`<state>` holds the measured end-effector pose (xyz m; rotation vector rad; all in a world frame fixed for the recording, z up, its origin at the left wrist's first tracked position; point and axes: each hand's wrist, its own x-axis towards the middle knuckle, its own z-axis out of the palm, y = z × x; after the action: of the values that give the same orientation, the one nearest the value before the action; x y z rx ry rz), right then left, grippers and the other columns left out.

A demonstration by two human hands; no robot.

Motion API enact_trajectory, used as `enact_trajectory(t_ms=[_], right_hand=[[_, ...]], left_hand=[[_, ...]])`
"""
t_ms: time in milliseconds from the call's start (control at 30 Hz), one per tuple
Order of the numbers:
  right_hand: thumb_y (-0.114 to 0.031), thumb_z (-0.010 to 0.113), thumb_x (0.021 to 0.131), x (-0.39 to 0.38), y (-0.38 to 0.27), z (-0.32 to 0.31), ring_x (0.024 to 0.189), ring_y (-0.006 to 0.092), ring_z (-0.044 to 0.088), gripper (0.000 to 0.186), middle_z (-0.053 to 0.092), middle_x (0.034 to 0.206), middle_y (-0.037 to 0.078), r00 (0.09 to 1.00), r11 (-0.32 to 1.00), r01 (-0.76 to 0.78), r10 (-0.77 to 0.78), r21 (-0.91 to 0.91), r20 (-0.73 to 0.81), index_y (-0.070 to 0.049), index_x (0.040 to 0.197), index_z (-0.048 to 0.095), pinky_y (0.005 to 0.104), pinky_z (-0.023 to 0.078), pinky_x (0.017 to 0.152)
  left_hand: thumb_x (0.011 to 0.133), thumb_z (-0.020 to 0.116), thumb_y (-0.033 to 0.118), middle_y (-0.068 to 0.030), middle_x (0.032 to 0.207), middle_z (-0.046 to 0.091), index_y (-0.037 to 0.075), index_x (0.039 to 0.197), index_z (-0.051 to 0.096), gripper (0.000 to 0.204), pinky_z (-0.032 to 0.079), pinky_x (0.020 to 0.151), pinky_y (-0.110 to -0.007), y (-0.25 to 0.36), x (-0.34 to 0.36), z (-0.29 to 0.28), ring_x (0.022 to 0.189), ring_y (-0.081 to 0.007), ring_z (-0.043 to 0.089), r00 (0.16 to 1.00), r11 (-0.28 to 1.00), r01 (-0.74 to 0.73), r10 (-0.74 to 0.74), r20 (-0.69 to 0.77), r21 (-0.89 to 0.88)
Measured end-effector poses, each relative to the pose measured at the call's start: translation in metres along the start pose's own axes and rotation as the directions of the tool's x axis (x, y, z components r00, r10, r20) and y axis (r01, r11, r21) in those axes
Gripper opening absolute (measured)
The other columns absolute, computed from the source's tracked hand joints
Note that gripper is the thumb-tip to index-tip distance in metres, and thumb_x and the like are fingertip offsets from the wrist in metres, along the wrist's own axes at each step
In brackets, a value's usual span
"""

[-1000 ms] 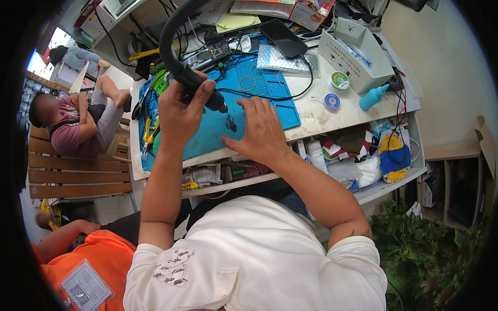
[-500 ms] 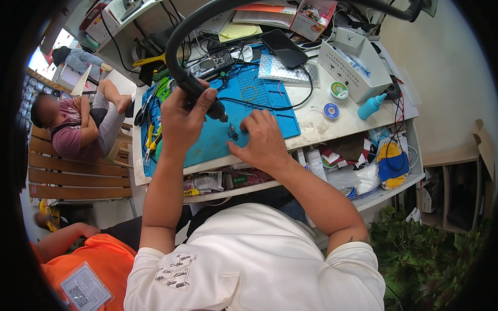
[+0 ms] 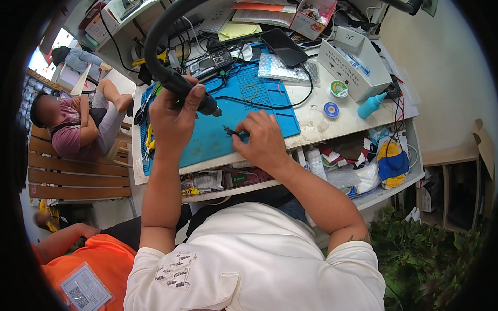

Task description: The person uses a soldering iron and a heat gun to repair a circuit board from a disassembled smartphone on a workbench. They handle the board and components with tweezers and their hands, then place the board back into the smartphone frame.

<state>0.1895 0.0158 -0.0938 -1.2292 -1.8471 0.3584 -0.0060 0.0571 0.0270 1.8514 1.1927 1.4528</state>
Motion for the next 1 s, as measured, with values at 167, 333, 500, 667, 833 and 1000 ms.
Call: enact_trajectory(t_ms=[167, 333, 500, 667, 833, 1000], right_hand=[[-0.018, 0.093, 0.076, 0.002, -0.001, -0.004, 0.099, 0.0328, 0.064, 0.032, 0.067, 0.099, 0.008, 0.998, 0.997, 0.054, -0.056, 0.062, 0.023, -0.007, 0.097, 0.071, 0.0467, 0.048, 0.092], [-0.024, 0.100, 0.068, 0.007, -0.004, -0.014, 0.107, 0.0358, 0.061, 0.063, 0.064, 0.109, 0.011, 0.990, 0.991, 0.047, -0.063, 0.128, 0.124, -0.006, 0.115, 0.062, 0.0468, 0.048, 0.096], [-0.033, 0.106, 0.062, 0.009, -0.004, -0.025, 0.115, 0.0388, 0.059, 0.083, 0.062, 0.121, 0.014, 0.973, 0.988, 0.028, -0.061, 0.150, 0.222, -0.004, 0.125, 0.060, 0.0477, 0.048, 0.102], [-0.038, 0.108, 0.061, 0.012, 0.000, -0.028, 0.122, 0.0401, 0.060, 0.094, 0.061, 0.125, 0.018, 0.958, 0.979, -0.023, -0.036, 0.201, 0.284, -0.001, 0.133, 0.058, 0.0491, 0.050, 0.108], [-0.039, 0.108, 0.063, 0.017, 0.001, -0.042, 0.127, 0.0387, 0.061, 0.099, 0.060, 0.130, 0.019, 0.920, 0.956, -0.156, 0.048, 0.250, 0.390, 0.000, 0.138, 0.056, 0.0481, 0.053, 0.108], [-0.040, 0.109, 0.064, 0.018, 0.003, -0.044, 0.126, 0.0366, 0.062, 0.101, 0.060, 0.133, 0.018, 0.895, 0.946, -0.225, 0.104, 0.236, 0.434, -0.001, 0.140, 0.056, 0.0464, 0.054, 0.106]], left_hand=[[0.103, 0.090, 0.024, -0.0069, 0.089, 0.078, -0.001, 0.113, 0.075, 0.030, 0.057, 0.069, -0.027, 0.013, -0.002, -0.008, 0.080, -0.0089, 0.073, 0.998, 0.992, 0.058, -0.057, 0.016, -0.110], [0.103, 0.090, 0.027, -0.0050, 0.085, 0.077, 0.000, 0.110, 0.076, 0.031, 0.055, 0.067, -0.026, 0.007, -0.005, -0.013, 0.077, -0.0085, 0.071, 0.994, 0.996, 0.076, -0.073, 0.081, -0.035], [0.103, 0.090, 0.032, -0.0058, 0.084, 0.077, 0.000, 0.109, 0.077, 0.035, 0.054, 0.068, -0.026, -0.002, -0.011, -0.005, 0.076, -0.0092, 0.071, 0.986, 0.994, 0.098, -0.090, 0.138, -0.048], [0.103, 0.089, 0.034, -0.0063, 0.084, 0.078, 0.000, 0.109, 0.077, 0.036, 0.055, 0.070, -0.028, -0.004, -0.009, -0.004, 0.075, -0.0100, 0.071, 0.981, 0.995, 0.102, -0.099, 0.169, -0.009], [0.103, 0.089, 0.032, -0.0059, 0.083, 0.078, 0.000, 0.109, 0.077, 0.035, 0.055, 0.067, -0.030, 0.000, -0.005, -0.004, 0.073, -0.0097, 0.071, 0.970, 0.994, 0.097, -0.106, 0.217, 0.051], [0.105, 0.088, 0.033, -0.0010, 0.085, 0.074, 0.001, 0.111, 0.077, 0.034, 0.048, 0.063, -0.026, -0.003, -0.008, 0.005, 0.073, -0.0062, 0.064, 0.970, 0.996, 0.089, -0.091, 0.228, 0.018]])
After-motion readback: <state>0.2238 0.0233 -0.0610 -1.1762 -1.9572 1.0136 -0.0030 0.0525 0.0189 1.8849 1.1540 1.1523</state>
